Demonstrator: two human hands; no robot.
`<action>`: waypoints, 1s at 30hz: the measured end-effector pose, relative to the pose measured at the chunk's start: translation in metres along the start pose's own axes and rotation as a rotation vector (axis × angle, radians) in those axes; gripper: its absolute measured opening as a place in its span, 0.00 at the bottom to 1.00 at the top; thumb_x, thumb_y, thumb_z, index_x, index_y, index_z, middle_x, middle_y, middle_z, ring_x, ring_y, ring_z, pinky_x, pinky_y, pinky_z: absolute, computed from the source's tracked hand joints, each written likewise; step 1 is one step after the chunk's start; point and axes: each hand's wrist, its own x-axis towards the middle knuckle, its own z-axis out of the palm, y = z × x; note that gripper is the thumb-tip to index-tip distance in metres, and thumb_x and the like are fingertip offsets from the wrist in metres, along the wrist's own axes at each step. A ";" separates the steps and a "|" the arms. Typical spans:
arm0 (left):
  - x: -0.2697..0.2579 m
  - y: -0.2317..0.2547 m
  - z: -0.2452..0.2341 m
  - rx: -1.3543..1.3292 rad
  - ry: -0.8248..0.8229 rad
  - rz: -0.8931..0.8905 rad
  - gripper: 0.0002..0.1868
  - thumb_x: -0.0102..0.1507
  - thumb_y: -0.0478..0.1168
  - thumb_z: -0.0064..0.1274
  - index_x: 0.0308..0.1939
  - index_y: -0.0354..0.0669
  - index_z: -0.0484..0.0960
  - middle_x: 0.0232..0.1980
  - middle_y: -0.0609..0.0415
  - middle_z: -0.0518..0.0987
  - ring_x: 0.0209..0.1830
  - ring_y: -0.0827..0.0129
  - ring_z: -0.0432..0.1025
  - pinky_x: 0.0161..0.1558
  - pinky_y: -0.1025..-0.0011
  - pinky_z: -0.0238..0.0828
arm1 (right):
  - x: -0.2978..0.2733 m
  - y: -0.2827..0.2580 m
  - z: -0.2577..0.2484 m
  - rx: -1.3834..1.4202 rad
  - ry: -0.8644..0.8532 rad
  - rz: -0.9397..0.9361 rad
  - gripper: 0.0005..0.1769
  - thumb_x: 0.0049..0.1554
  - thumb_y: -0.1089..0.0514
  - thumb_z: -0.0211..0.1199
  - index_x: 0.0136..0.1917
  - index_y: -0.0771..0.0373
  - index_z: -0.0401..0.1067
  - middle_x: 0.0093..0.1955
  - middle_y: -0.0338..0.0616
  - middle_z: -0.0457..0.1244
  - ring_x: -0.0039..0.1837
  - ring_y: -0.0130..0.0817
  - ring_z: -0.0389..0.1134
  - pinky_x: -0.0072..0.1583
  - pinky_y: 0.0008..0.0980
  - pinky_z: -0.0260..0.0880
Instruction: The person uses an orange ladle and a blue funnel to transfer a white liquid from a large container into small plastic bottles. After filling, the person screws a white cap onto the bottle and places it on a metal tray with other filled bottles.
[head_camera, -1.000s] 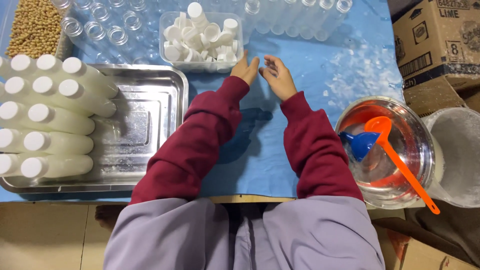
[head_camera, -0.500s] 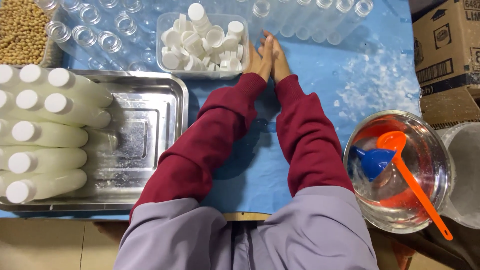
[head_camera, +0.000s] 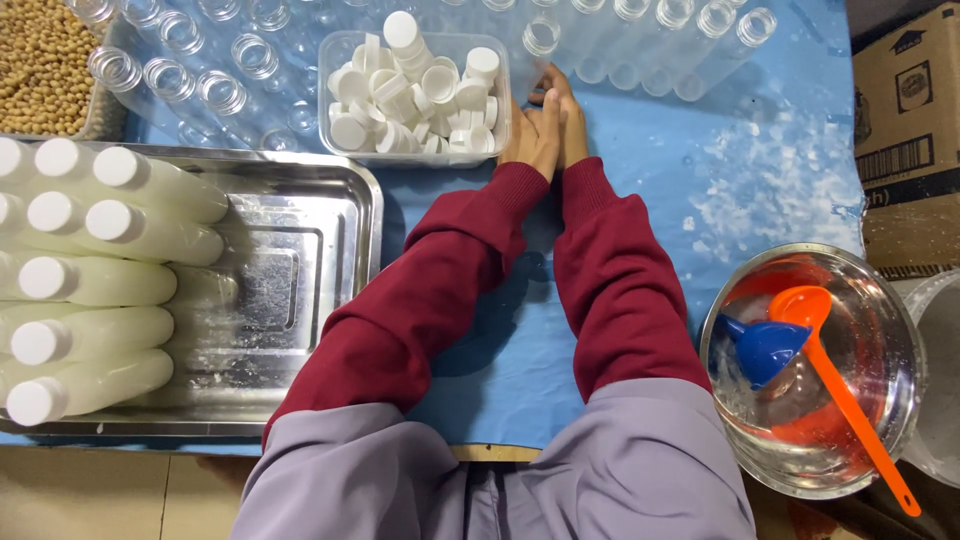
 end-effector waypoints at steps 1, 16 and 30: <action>-0.004 0.003 -0.003 0.000 0.000 0.001 0.54 0.63 0.71 0.23 0.79 0.34 0.31 0.83 0.36 0.40 0.85 0.49 0.34 0.79 0.58 0.30 | 0.000 0.002 -0.002 0.000 0.001 -0.001 0.36 0.58 0.57 0.60 0.77 0.49 0.54 0.69 0.49 0.64 0.66 0.39 0.69 0.62 0.37 0.74; -0.057 0.001 -0.016 -0.097 -0.042 0.146 0.54 0.59 0.56 0.52 0.78 0.32 0.43 0.79 0.30 0.53 0.80 0.44 0.51 0.77 0.59 0.48 | -0.066 -0.045 -0.018 0.102 0.043 -0.128 0.25 0.57 0.60 0.63 0.66 0.52 0.64 0.59 0.37 0.65 0.50 0.30 0.65 0.56 0.29 0.71; -0.250 0.050 -0.127 -0.244 -0.344 0.505 0.55 0.56 0.41 0.63 0.77 0.23 0.45 0.75 0.13 0.48 0.77 0.23 0.44 0.76 0.40 0.41 | -0.258 -0.180 -0.059 -0.102 0.142 -0.080 0.42 0.48 0.55 0.80 0.70 0.63 0.63 0.58 0.51 0.58 0.59 0.48 0.66 0.50 0.34 0.77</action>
